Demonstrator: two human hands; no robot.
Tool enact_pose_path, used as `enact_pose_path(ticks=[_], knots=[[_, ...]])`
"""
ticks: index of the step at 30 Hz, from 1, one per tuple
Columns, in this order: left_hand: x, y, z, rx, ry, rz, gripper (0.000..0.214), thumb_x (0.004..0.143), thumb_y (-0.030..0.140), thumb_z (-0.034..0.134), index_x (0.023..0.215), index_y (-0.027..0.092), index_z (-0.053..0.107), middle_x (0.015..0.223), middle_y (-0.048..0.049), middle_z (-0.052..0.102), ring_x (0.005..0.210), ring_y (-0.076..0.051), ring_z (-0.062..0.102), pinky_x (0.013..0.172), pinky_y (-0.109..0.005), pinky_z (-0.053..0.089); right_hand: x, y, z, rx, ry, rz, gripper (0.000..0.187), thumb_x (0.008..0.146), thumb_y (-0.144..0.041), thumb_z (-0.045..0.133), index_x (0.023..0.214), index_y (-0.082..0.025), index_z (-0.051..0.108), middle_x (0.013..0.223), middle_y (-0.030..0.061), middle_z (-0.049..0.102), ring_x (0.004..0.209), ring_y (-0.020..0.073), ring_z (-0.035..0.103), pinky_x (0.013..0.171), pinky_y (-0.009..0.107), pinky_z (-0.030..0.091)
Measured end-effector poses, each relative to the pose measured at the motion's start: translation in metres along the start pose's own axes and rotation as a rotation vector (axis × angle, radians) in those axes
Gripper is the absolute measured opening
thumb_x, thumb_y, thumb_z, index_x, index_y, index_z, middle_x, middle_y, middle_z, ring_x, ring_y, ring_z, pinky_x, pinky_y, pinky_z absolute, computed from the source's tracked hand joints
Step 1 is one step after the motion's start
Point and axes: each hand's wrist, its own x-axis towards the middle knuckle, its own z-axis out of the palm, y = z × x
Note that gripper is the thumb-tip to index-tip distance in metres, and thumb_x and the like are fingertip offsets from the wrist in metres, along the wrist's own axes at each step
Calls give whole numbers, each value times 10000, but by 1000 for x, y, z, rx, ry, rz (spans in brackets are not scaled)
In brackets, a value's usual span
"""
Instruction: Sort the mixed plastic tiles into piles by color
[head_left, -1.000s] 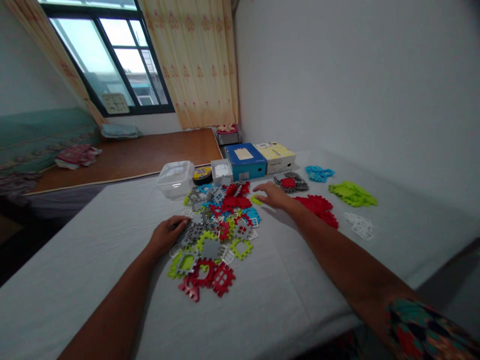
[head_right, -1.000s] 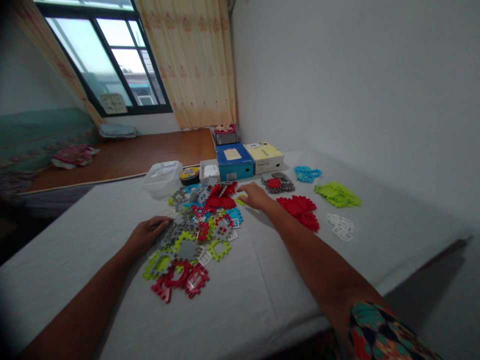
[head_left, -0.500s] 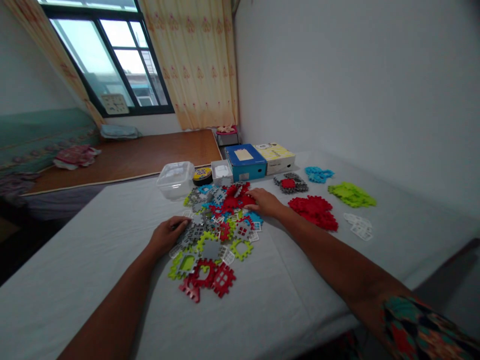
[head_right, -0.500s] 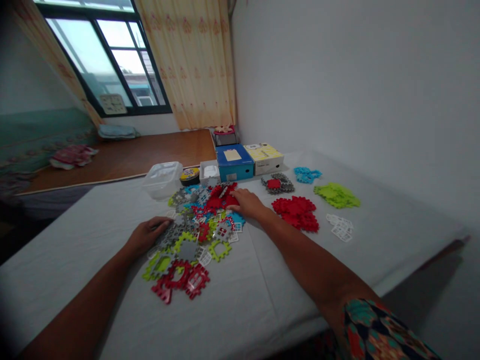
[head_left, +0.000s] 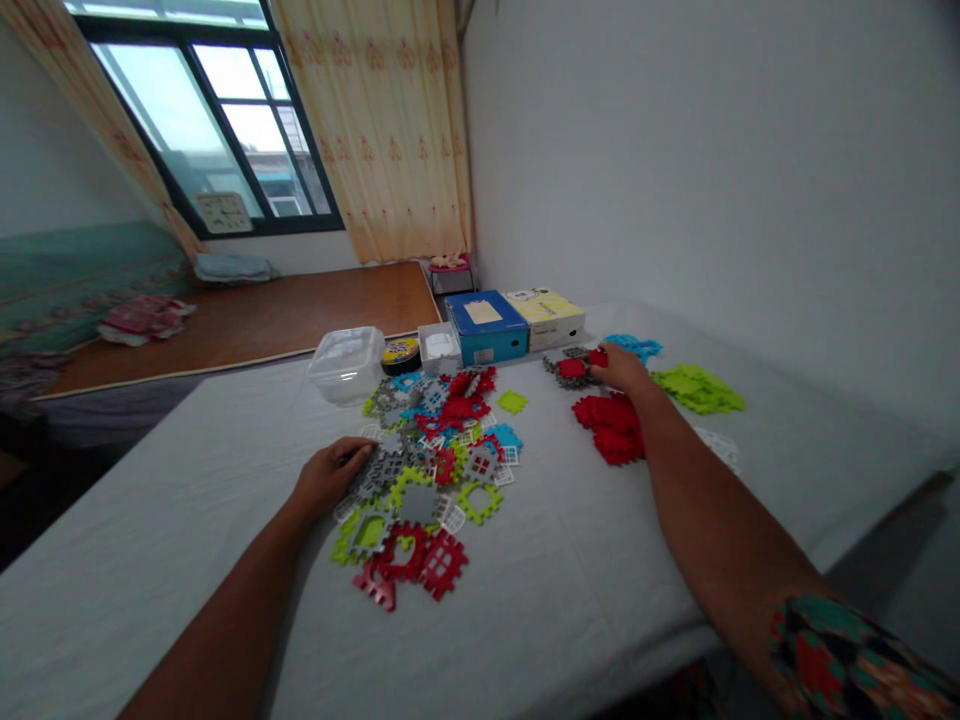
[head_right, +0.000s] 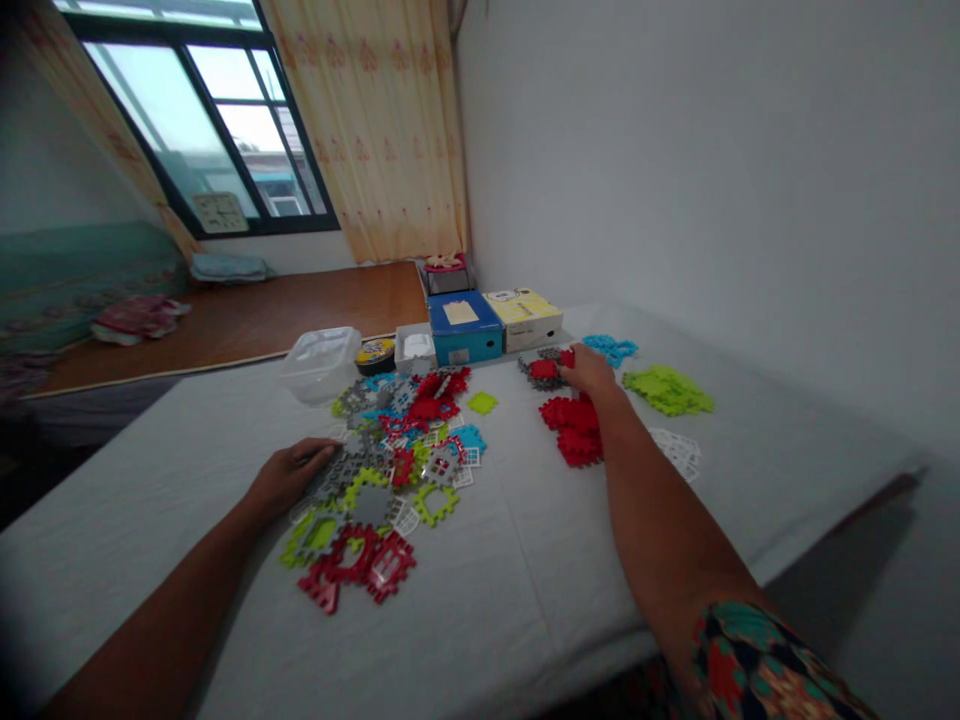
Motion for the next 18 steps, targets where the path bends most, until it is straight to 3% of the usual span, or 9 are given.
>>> enact_pose_path(ticks=[9,13,18], knots=[[1,-3,0,-9,-8,15,576,730,703,498,949,232,745,1010,-51,758,976,-264,678,891,-340,508,-1,-4,10,83,14,-85,578,799,-215,579,1362,-114,494,1366,169,554,1216,283,549,1024,385,418],[1,-5,1,-4,-7,21,589,730,718,495,952,233,746,1024,-56,757,983,-266,675,906,-344,501,-4,-12,-6,101,62,-151,605,793,-226,602,1371,-86,488,1396,176,524,1269,284,504,1080,383,369],[0,-3,0,3,-8,30,572,745,693,489,959,228,744,1028,-55,756,985,-264,676,889,-329,505,-13,-30,-41,119,39,-234,590,784,-244,624,1358,-151,528,1348,129,579,1205,276,554,1033,370,415]])
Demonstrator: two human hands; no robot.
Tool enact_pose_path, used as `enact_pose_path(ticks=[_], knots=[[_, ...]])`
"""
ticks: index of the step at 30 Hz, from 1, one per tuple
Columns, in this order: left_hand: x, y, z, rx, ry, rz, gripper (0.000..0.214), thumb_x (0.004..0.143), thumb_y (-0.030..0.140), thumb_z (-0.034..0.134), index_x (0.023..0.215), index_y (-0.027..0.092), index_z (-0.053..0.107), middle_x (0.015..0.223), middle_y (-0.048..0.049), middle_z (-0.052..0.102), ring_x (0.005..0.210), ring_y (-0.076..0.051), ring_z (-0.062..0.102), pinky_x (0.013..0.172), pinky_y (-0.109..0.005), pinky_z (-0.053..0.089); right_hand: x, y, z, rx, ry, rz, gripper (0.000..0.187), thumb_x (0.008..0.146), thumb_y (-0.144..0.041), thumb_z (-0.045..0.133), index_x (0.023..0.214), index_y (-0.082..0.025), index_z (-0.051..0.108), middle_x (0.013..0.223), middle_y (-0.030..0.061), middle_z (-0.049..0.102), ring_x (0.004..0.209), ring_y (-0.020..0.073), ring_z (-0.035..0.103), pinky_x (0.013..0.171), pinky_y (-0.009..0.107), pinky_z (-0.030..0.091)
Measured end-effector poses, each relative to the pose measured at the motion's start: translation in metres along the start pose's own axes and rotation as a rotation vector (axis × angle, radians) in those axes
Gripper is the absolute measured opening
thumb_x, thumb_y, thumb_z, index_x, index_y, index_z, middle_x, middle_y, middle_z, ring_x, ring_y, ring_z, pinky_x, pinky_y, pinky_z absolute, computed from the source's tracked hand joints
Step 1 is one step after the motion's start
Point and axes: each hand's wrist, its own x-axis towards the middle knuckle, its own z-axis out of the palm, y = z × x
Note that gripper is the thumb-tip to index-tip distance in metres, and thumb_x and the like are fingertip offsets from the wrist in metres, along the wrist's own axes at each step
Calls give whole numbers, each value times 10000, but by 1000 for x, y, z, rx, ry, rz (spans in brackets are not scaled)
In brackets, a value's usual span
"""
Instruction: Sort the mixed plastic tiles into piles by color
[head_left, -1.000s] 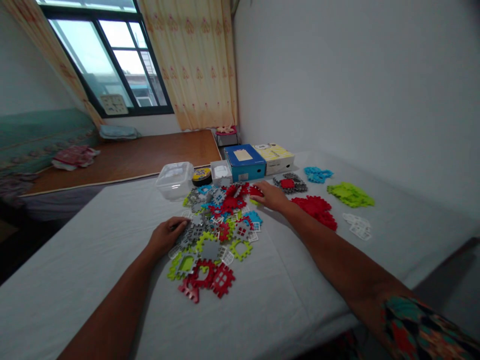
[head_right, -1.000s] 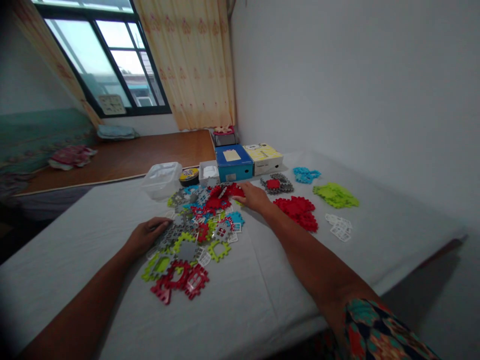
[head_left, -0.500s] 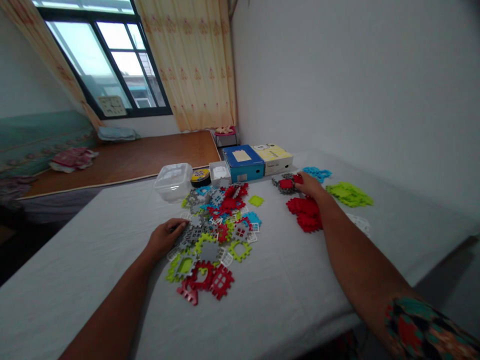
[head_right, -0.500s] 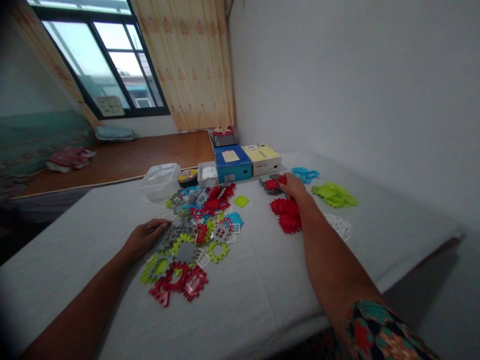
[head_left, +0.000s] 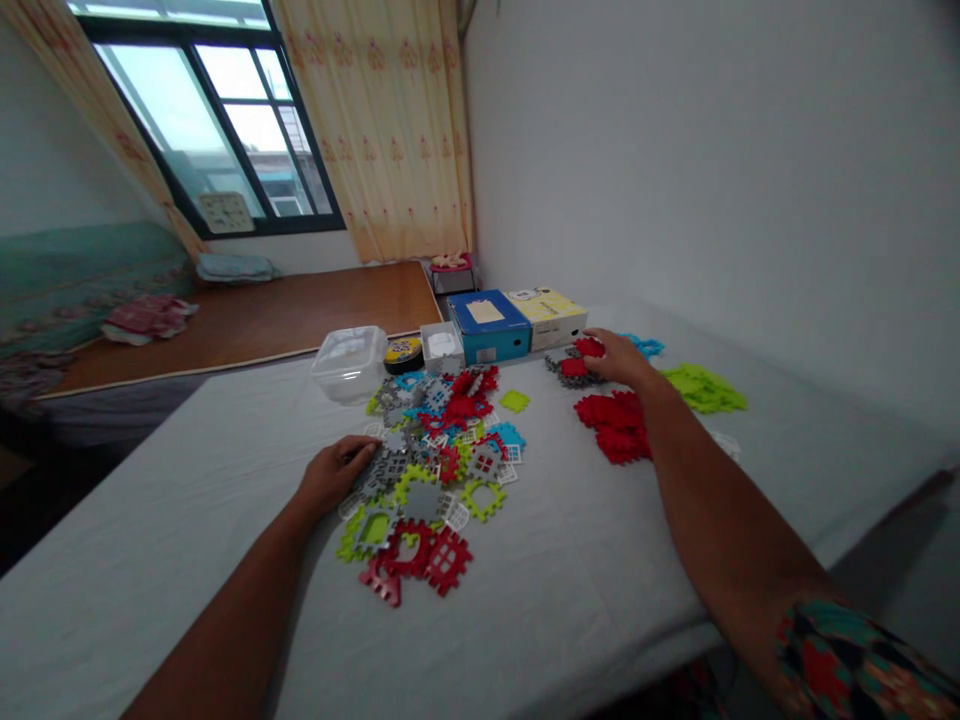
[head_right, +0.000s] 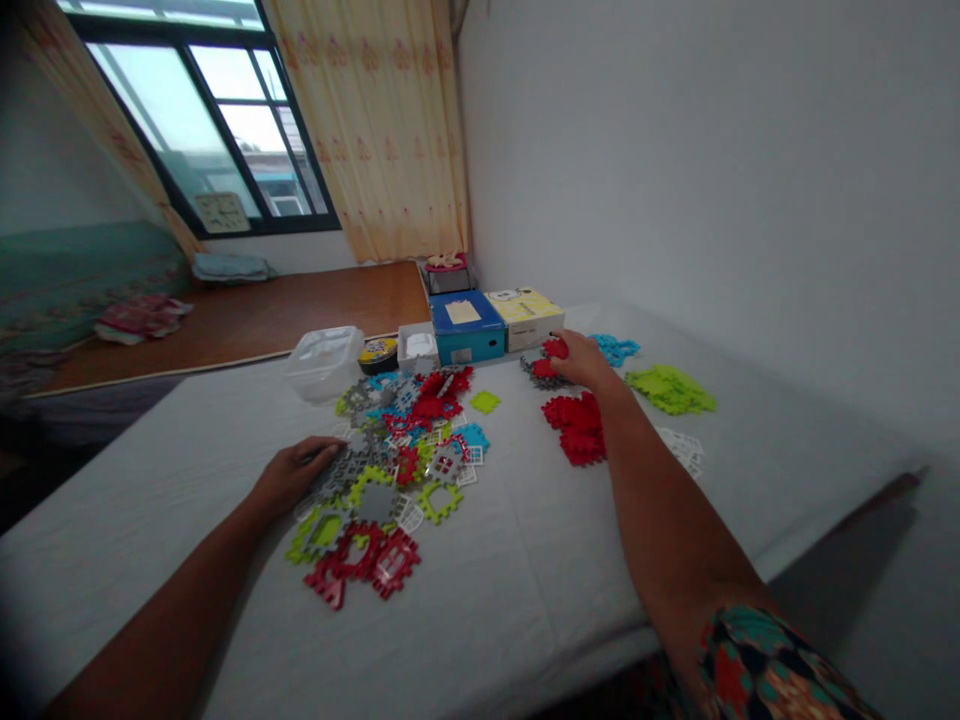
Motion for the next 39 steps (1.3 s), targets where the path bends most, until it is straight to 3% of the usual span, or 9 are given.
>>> enact_pose_path(ticks=[6,11,14,17,20,24,29,33,39], knots=[[2,-2,0,53,-22,-10,553,754,658,471,981,228,735,1036,-46,756,981,-257,679,879,-321,511,-45,13,-39,-36,-214,-15,574,796,-370,590,1348,-214,556,1222,82,666,1005,258,648,877,340,500],[4,-5,0,98,-19,-1,538,769,630,459,1003,231,734,1054,-43,751,995,-257,677,874,-318,511,-80,43,-44,-84,-379,76,625,800,-484,597,1352,-193,556,1266,117,642,1028,285,648,897,392,509],[4,-2,0,122,-13,-13,519,765,619,460,989,242,739,1063,-37,751,985,-260,682,859,-318,516,-68,37,-37,-161,-293,26,611,829,-565,564,1321,-202,581,1297,125,620,1131,315,591,953,440,473],[3,1,-1,118,-12,-13,518,759,618,465,987,244,741,1062,-32,751,984,-257,683,858,-316,517,-35,13,-26,-206,-211,-108,501,883,-481,538,1294,-202,602,1269,133,632,1163,313,558,965,435,455],[2,3,-1,74,-4,0,530,750,626,471,970,229,745,1033,-39,755,980,-255,682,869,-318,515,-3,-8,-11,-279,-254,-203,453,866,-360,595,1288,-196,606,1252,156,626,1155,316,550,946,425,457],[1,4,-2,3,-1,5,547,738,646,482,947,217,749,1016,-51,758,980,-260,679,881,-329,512,16,-11,5,-363,-347,-225,425,797,-318,673,1213,-234,644,1230,149,622,1122,312,561,917,430,458],[1,5,-2,-36,-20,-2,583,726,689,494,950,215,749,1020,-60,759,987,-272,671,897,-347,505,17,-9,5,-275,-337,-263,447,716,-401,737,1121,-223,676,1168,131,643,1062,294,559,918,400,441],[2,3,-2,-15,-15,-8,594,722,694,493,972,220,748,1015,-51,761,976,-267,678,878,-336,514,11,-15,-12,-140,-285,-303,534,670,-398,769,1162,-219,659,1210,111,616,1101,292,518,969,411,406],[5,-8,1,38,-19,12,573,740,673,475,984,232,747,1041,-41,756,991,-256,678,885,-314,513,-40,2,-52,-47,-302,-347,527,694,-394,754,1193,-257,650,1197,82,616,1104,289,536,965,421,422]])
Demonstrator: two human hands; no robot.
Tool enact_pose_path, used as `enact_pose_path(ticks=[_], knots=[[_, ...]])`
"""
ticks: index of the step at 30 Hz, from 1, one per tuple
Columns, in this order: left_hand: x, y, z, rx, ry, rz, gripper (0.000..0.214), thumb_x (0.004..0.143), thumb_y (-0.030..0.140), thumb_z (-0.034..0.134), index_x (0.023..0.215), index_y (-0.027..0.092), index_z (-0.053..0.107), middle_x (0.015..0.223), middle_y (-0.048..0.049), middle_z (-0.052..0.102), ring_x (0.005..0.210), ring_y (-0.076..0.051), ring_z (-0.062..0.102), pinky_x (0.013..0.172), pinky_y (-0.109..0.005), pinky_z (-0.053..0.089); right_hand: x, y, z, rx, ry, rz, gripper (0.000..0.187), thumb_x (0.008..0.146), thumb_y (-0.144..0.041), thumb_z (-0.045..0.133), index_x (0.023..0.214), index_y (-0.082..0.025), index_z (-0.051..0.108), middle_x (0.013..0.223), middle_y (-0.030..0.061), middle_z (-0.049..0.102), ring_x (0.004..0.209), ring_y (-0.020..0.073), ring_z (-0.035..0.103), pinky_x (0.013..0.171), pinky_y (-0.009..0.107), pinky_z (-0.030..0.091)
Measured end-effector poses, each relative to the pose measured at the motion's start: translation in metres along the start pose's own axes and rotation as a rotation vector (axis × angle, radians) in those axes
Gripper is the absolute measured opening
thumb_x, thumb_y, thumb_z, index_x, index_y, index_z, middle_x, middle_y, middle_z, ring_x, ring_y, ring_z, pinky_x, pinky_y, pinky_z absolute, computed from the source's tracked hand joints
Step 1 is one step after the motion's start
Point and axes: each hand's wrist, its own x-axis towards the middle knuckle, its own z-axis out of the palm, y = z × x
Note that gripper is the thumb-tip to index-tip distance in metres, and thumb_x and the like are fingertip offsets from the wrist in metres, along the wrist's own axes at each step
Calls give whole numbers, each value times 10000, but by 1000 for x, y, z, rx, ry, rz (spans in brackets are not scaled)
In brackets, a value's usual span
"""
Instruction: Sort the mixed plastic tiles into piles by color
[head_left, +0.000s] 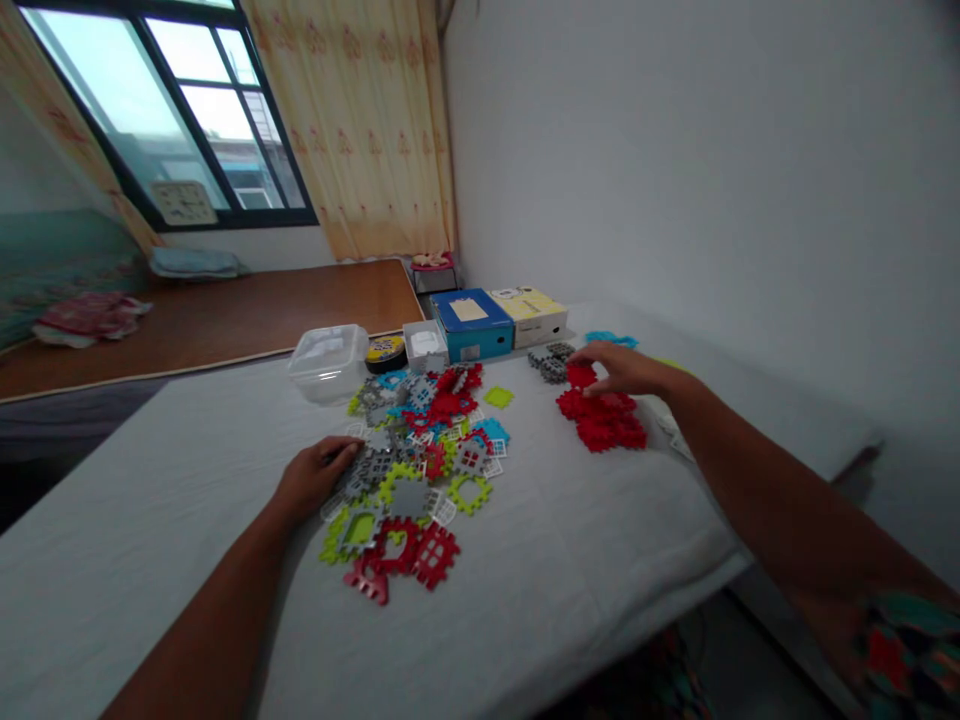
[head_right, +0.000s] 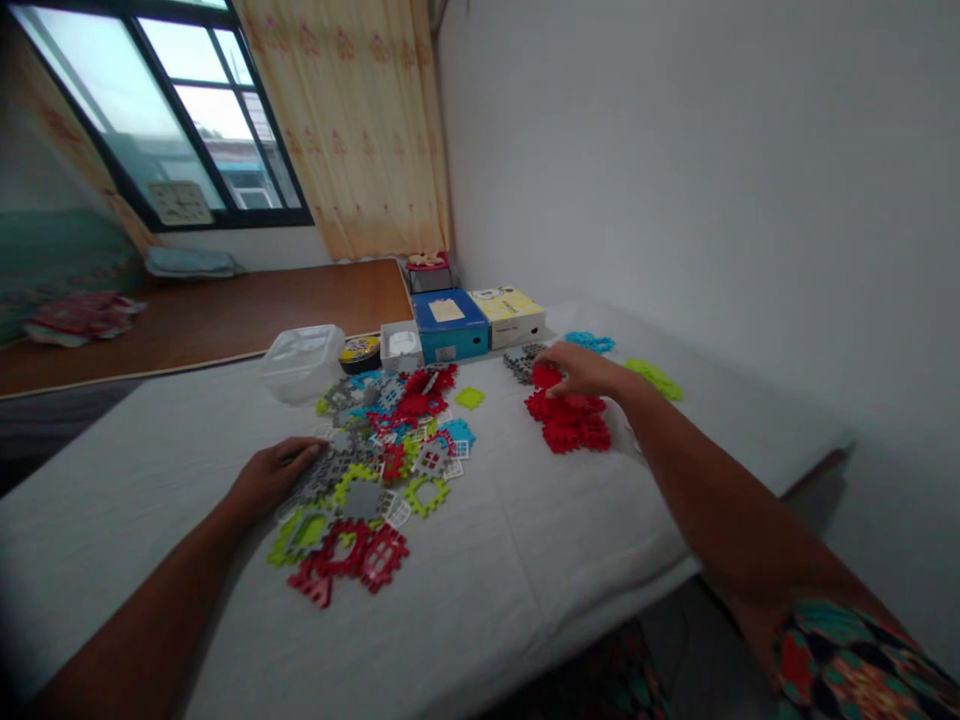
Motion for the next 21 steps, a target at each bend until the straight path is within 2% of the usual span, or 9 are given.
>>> enact_pose_path(ticks=[5,8,12,16,19,21], knots=[[2,-5,1,61,-14,-26,531,772,638,469,1030,255,733,1088,-32,747,1005,-252,677,871,-312,514,-71,-7,17,103,-56,-58,512,723,-442,737,1176,-216,661,1150,123,639,1062,296,574,916,425,452],[1,-1,-1,97,-15,-41,522,777,621,461,1037,258,731,1104,-33,742,1024,-256,672,865,-312,514,-93,-13,36,137,-14,-96,476,747,-444,724,1166,-225,665,1189,116,642,1098,289,570,943,421,435],[0,4,-3,101,-14,-48,521,768,617,466,1032,254,732,1104,-43,741,1032,-263,670,877,-320,511,-97,-18,54,110,27,-94,356,789,-391,686,1106,-229,685,1159,95,667,1089,269,579,938,405,435],[0,3,-2,74,-10,-37,531,755,635,472,1013,250,732,1096,-46,743,1024,-266,670,901,-333,508,-94,-22,55,1,85,36,178,850,-336,610,962,-233,704,1050,85,693,1019,255,593,886,393,452],[-1,3,-1,79,-2,-19,530,759,640,468,1006,252,731,1081,-38,747,1014,-260,671,898,-331,509,-91,-33,51,-1,119,93,184,865,-382,597,880,-227,694,963,86,692,926,243,606,804,366,471],[-2,4,-1,83,4,-10,523,767,630,461,1002,249,731,1076,-35,747,1013,-256,672,893,-325,509,-84,-47,50,61,144,56,207,875,-405,588,879,-223,687,952,82,687,890,225,613,783,346,476]])
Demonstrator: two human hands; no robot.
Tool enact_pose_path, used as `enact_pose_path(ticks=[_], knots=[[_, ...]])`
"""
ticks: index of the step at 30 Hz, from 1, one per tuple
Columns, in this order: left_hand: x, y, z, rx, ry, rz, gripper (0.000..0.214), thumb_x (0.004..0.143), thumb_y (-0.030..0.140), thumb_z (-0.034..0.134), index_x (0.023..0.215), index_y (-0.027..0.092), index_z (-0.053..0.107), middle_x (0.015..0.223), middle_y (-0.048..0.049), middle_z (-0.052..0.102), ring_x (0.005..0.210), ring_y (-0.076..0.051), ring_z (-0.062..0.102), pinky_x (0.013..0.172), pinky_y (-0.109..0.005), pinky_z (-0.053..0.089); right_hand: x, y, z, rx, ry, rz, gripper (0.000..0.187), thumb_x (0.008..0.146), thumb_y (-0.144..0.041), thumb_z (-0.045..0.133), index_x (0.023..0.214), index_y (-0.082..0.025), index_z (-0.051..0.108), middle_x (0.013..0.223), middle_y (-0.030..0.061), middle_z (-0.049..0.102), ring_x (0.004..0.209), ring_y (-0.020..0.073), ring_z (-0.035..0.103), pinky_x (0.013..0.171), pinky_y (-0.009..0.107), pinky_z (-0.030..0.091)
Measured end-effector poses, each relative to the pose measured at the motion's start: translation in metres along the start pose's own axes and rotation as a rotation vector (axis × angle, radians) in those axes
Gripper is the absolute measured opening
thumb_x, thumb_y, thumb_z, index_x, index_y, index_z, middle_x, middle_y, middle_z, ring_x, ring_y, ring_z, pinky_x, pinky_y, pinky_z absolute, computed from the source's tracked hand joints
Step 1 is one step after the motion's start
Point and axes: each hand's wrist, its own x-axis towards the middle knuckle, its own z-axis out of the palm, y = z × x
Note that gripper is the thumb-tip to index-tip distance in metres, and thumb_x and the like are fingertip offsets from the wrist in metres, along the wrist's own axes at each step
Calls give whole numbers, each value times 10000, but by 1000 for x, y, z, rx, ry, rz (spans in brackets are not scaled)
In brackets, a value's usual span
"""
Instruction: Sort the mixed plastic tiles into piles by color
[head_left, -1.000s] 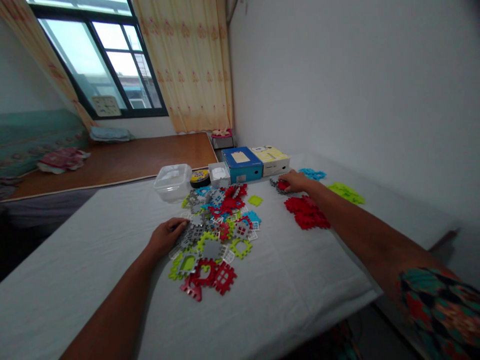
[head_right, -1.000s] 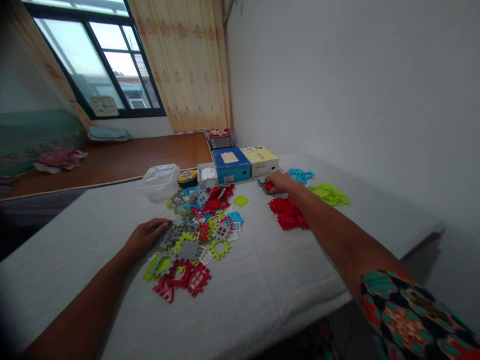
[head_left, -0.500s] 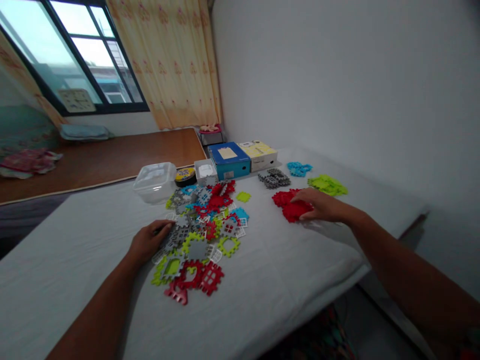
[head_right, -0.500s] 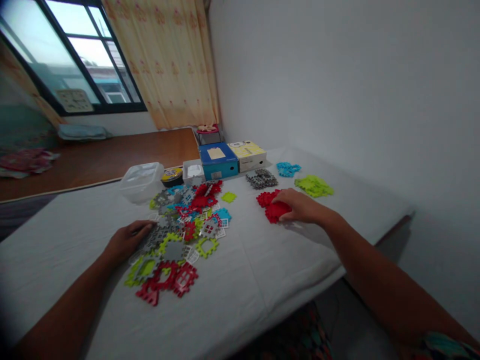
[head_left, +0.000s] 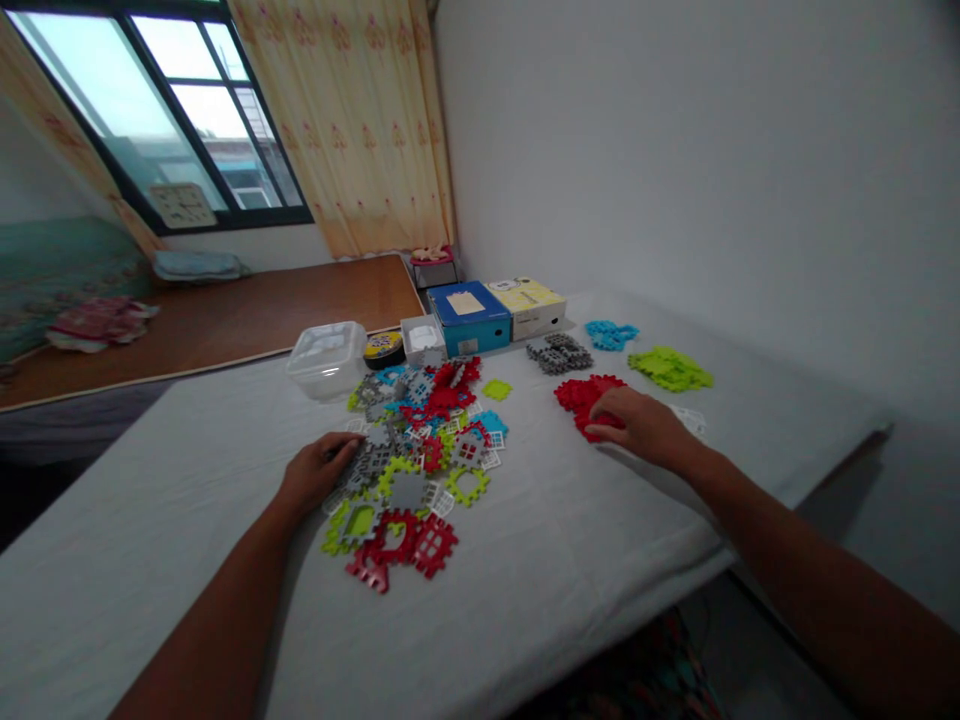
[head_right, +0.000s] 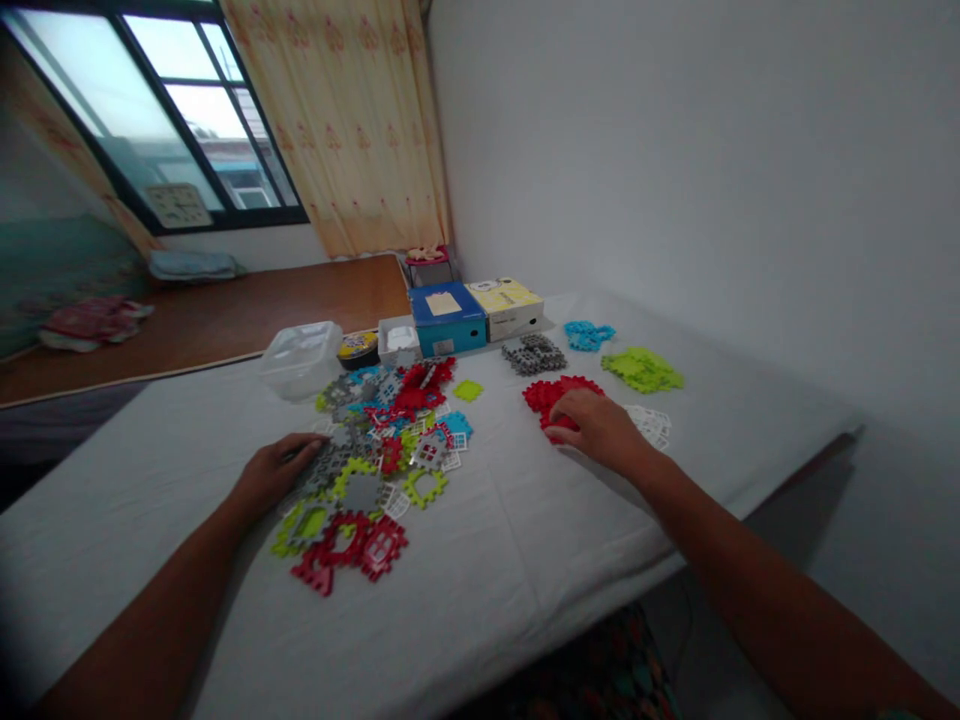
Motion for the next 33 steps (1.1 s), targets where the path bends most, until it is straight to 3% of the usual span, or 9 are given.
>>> enact_pose_path(ticks=[3,6,11,15,19,23,27,30,33], knots=[[-1,1,1,-4,4,2,522,781,621,452,1006,242,732,1074,-35,745,1013,-253,673,891,-319,507,23,-30,9,116,-31,-143,204,893,-374,573,967,-217,680,989,78,687,891,208,622,800,335,486],[-1,0,1,-14,1,19,522,792,619,452,1015,238,729,1077,-40,742,1021,-252,668,902,-320,500,57,-60,26,160,-136,-333,260,876,-278,596,1120,-209,650,1115,93,676,1015,233,603,879,371,481],[-4,3,0,-59,4,19,547,776,637,465,1003,217,734,1060,-58,743,1009,-255,668,905,-332,500,102,-84,58,214,-237,-513,454,818,-207,652,1265,-164,589,1243,131,635,1105,253,568,973,418,437],[-5,6,0,-106,-6,13,576,763,671,462,982,214,735,1052,-63,745,1019,-256,661,930,-336,489,105,-86,79,304,-224,-563,513,797,-263,709,1290,-203,579,1229,104,642,1114,247,555,976,410,427],[-4,6,0,-99,-15,-13,580,751,679,470,986,218,732,1055,-65,745,1019,-260,658,938,-346,483,95,-81,88,359,-96,-491,543,790,-271,726,1304,-205,564,1245,129,617,1158,267,524,999,445,410],[-4,6,0,-110,-8,-32,591,734,704,475,977,232,735,1036,-49,751,1003,-260,662,916,-336,497,91,-79,84,368,-1,-483,551,811,-199,678,1339,-227,524,1301,130,571,1211,271,484,1030,467,384],[-3,1,1,-107,1,-32,594,728,715,485,971,236,738,1033,-47,753,991,-265,670,906,-338,505,93,-71,69,263,-7,-430,477,821,-269,691,1281,-226,574,1259,130,595,1173,282,496,984,476,404],[-2,-3,2,-102,-2,-33,594,737,710,488,990,232,734,1052,-56,749,1003,-268,669,910,-341,505,94,-47,45,212,14,-328,423,824,-350,696,1225,-240,617,1245,116,615,1167,279,512,988,482,401],[-2,-4,1,-90,-10,-33,599,742,714,487,1002,234,732,1069,-60,745,1016,-272,666,921,-346,501,88,-4,12,236,25,-157,379,838,-388,657,1189,-248,644,1234,91,634,1161,264,544,1013,463,406]])
